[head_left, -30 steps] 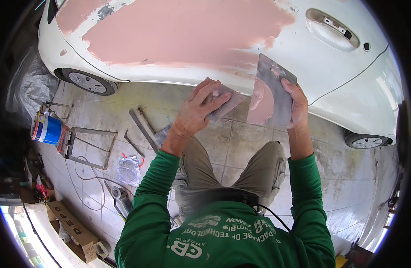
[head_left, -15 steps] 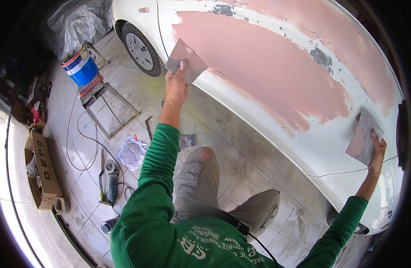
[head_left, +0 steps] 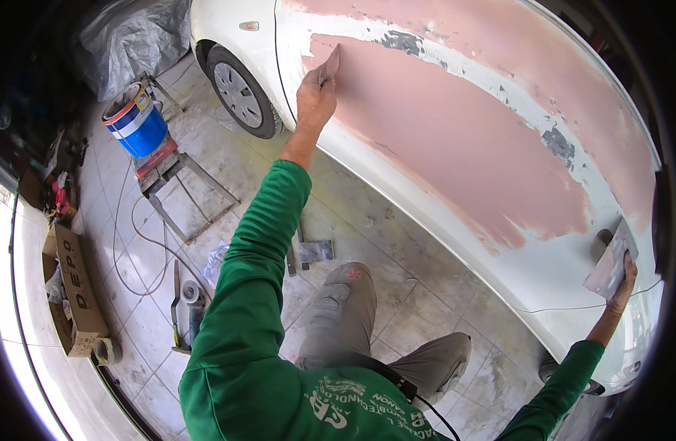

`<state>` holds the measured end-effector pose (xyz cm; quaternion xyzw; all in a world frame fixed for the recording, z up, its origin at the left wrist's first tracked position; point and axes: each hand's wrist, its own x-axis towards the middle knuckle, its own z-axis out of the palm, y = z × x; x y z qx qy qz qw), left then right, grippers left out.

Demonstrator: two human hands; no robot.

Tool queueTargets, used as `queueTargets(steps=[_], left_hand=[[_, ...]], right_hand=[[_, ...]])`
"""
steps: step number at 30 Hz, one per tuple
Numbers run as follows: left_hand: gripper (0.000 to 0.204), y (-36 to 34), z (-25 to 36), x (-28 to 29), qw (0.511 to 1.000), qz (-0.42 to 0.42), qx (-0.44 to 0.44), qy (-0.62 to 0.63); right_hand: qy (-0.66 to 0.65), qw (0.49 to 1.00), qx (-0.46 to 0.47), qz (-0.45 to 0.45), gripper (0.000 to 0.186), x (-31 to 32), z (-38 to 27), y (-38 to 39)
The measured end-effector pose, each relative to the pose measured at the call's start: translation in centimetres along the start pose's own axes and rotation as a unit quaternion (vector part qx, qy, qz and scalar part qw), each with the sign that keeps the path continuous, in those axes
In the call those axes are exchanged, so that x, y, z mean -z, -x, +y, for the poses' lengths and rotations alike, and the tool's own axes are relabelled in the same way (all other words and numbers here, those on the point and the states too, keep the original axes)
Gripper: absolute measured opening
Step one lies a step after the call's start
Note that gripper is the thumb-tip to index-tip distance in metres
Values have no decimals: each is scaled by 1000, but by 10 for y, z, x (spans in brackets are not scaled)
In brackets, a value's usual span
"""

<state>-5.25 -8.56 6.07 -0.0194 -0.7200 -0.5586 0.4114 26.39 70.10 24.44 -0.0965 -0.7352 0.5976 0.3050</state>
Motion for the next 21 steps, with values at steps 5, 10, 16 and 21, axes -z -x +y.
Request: queueTargets(steps=[5,10,16,21], left_hand=[[40,-43,-6,39,978,-60,136,146],[53,-77,-31,40,981,-75,113,136],[60,-35,20,5,972,-104,128,168],[63,47,98,-45,991,-83,18,105]], right_hand=[[33,999,8,27,47,8,-3,6],[11,1000,14,9,47,4,8,-6],[16,1000,11,8,51,15,11,-1],[14,997,20,-69,41,-22,-6,11]])
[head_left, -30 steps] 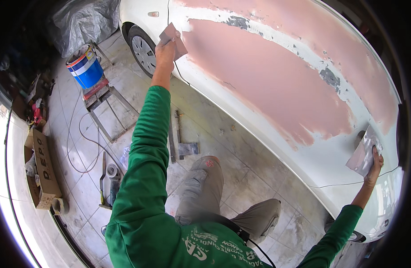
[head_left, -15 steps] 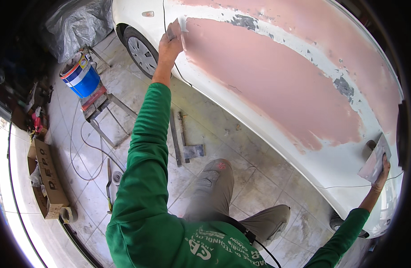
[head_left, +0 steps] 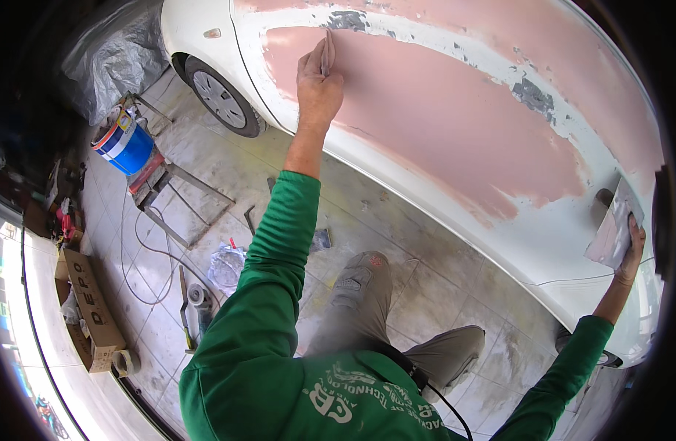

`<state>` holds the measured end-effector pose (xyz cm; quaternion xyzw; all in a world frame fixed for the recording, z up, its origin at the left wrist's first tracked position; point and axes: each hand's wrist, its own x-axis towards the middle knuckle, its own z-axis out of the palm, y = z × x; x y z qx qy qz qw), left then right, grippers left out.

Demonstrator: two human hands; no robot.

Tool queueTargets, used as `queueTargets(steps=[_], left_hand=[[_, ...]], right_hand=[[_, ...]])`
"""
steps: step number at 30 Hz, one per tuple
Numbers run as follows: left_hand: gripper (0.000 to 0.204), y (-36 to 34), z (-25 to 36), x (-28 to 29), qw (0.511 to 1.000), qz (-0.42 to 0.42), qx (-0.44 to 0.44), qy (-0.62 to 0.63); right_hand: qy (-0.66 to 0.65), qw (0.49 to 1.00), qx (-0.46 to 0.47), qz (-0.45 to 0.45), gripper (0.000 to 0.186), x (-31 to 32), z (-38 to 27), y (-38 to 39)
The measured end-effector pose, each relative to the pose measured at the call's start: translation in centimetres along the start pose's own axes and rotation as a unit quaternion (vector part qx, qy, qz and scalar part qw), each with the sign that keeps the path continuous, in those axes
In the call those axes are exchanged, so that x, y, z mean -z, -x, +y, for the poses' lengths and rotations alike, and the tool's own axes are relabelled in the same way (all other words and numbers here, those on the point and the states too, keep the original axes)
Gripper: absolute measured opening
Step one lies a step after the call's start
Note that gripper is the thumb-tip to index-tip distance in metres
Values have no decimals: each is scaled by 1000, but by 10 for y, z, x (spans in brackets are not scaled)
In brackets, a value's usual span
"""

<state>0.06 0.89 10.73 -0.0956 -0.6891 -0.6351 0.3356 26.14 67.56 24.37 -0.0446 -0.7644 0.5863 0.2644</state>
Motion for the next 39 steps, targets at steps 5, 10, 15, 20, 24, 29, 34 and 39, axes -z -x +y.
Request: queueTargets(steps=[5,10,15,20,24,29,34,39], left_hand=[[62,82,78,-91,996,13,-49,-71],[65,156,137,-176,985,11,-92,-148],[76,230,187,-248,971,13,-163,-174],[85,286,228,-294,977,-41,-166,-130],[70,276,214,-252,975,-181,-130,11],[54,183,115,-112,958,-178,97,204],[48,30,8,49,963,-1,146,225],[48,-58,-42,102,982,40,144,118]], right_hand=[[-11,1000,25,7,34,-6,-6,3],[-63,997,32,-32,28,-34,-20,13],[-87,995,34,-47,26,-57,-27,21],[-103,994,25,-41,29,-53,-28,19],[-82,996,24,-35,33,-40,-27,15],[-73,996,57,-12,39,-35,-18,13],[-59,998,20,-21,41,-23,-9,-5],[-30,999,15,-17,50,-11,-6,-8]])
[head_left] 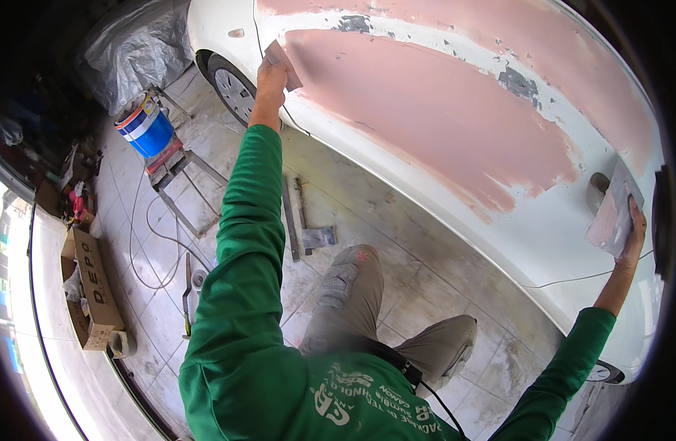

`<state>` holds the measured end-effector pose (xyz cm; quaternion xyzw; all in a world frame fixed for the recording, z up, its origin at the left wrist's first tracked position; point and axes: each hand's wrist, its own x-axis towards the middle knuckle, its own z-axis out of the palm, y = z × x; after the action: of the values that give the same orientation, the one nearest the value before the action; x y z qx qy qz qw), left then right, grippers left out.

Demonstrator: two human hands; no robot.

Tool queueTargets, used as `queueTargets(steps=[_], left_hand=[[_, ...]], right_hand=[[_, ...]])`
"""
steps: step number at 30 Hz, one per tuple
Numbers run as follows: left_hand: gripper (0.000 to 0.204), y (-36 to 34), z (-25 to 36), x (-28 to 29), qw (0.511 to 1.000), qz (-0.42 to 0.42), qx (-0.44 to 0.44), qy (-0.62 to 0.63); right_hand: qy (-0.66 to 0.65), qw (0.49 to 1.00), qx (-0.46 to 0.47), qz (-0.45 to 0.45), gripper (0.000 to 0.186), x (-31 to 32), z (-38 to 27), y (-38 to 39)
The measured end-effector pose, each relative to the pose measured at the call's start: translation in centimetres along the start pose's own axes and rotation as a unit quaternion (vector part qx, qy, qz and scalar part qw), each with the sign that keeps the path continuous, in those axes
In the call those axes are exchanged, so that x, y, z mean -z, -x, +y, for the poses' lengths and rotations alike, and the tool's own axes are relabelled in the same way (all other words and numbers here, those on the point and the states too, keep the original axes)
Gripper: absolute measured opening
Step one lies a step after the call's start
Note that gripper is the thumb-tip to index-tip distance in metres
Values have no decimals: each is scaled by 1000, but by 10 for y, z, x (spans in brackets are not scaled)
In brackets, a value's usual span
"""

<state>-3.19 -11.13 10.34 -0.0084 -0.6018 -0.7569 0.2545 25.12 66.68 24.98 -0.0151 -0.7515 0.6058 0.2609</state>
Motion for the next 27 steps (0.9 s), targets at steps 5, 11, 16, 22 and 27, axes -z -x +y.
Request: queueTargets(steps=[5,11,16,22,27], left_hand=[[43,-46,1,3,998,3,-3,-70],[80,-26,-3,-20,994,-48,-53,-77],[74,72,15,-108,961,-77,-202,-173],[66,150,22,-175,917,-54,-300,-256],[66,205,39,-226,900,-52,-335,-274]], right_hand=[[19,999,8,40,56,1,1,5],[10,1000,-4,13,55,14,9,-5],[16,1000,1,-1,55,8,-1,6],[22,1000,13,11,54,4,9,-3],[-9,1000,28,-10,41,-16,1,3]])
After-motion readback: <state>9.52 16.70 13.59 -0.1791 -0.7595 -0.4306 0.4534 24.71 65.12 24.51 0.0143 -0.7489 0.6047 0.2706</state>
